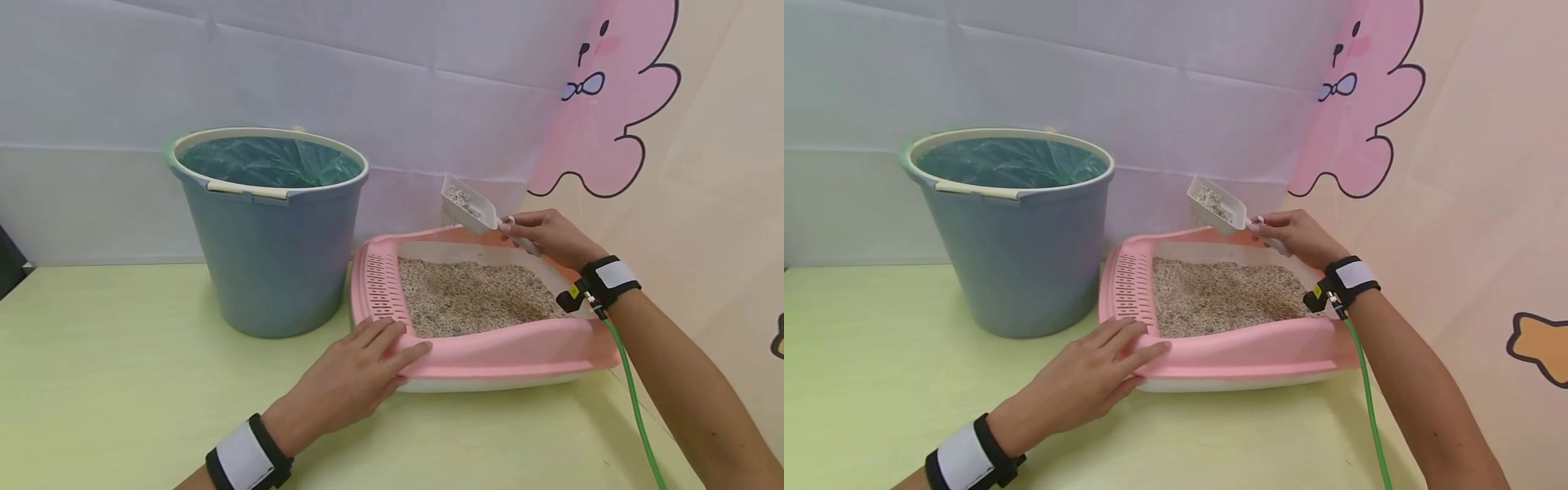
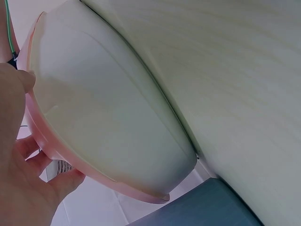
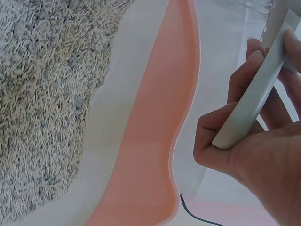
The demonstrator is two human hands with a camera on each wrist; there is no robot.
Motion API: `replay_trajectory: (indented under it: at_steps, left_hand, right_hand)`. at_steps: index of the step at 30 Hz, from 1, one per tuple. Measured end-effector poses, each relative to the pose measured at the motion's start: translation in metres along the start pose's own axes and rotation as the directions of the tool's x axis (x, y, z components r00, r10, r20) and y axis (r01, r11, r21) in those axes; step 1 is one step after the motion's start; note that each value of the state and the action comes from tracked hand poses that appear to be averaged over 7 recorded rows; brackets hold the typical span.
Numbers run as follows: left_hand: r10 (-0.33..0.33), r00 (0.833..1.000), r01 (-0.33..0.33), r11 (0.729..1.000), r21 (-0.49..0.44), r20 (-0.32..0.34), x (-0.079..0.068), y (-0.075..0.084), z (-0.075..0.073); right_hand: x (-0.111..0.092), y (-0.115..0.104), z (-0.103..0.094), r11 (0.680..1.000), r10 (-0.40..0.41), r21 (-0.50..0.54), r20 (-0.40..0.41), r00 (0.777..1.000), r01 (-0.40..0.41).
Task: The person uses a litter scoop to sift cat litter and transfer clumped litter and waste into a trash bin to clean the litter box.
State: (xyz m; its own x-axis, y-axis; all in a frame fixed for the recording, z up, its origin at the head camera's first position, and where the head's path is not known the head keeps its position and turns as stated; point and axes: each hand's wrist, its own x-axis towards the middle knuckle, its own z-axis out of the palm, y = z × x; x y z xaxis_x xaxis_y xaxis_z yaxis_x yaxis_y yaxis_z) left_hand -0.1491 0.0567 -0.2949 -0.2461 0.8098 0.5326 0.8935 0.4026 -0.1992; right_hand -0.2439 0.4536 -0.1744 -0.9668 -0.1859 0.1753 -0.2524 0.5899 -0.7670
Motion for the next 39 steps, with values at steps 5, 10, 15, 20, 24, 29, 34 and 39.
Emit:
replay_trajectory:
  at_steps: [5, 10, 15, 20, 24, 29, 34, 39]
  left_hand:
    - [-0.003, 1.0, 0.003, 1.0, -0.003, 0.014, 0.002, 0.001, 0.0]
    - [0.006, 1.0, -0.006, 1.0, -0.003, 0.003, 0.002, 0.001, 0.0]
    - [0.016, 1.0, -0.016, 1.0, 0.011, -0.021, 0.003, 0.001, 0.001]
    - [0.015, 1.0, -0.015, 1.0, 0.008, -0.013, 0.004, 0.001, 0.002]
    - [0.014, 1.0, -0.014, 1.0, 0.006, -0.008, 0.004, 0.0, 0.002]
    - [0.017, 1.0, -0.016, 1.0, 0.02, -0.019, 0.002, 0.0, 0.001]
    - [0.013, 1.0, -0.012, 1.0, 0.02, -0.013, 0.001, -0.001, 0.001]
    - [0.011, 1.0, -0.011, 1.0, 0.025, -0.007, 0.0, -0.001, 0.001]
  right_hand:
    - [0.002, -0.004, 0.004, 0.999, 0.001, 0.039, -0.031, 1.0, 0.0]
    - [0.004, -0.009, 0.005, 0.999, -0.005, 0.049, -0.085, 0.996, 0.009]
    - [0.002, -0.012, 0.002, 0.999, -0.007, 0.052, -0.122, 0.992, 0.013]
    - [-0.003, -0.014, -0.003, 0.978, 0.005, 0.209, -0.121, 0.993, 0.02]
    - [-0.008, -0.013, -0.01, 0.998, -0.011, 0.067, -0.115, 0.993, 0.019]
    - [-0.012, -0.009, -0.017, 0.98, -0.015, -0.199, -0.028, 1.0, 0.009]
    - [-0.018, -0.007, -0.022, 0.921, -0.005, -0.389, 0.069, 0.998, 0.032]
    - [-0.027, -0.007, -0.031, 0.864, 0.017, -0.502, 0.121, 0.993, 0.046]
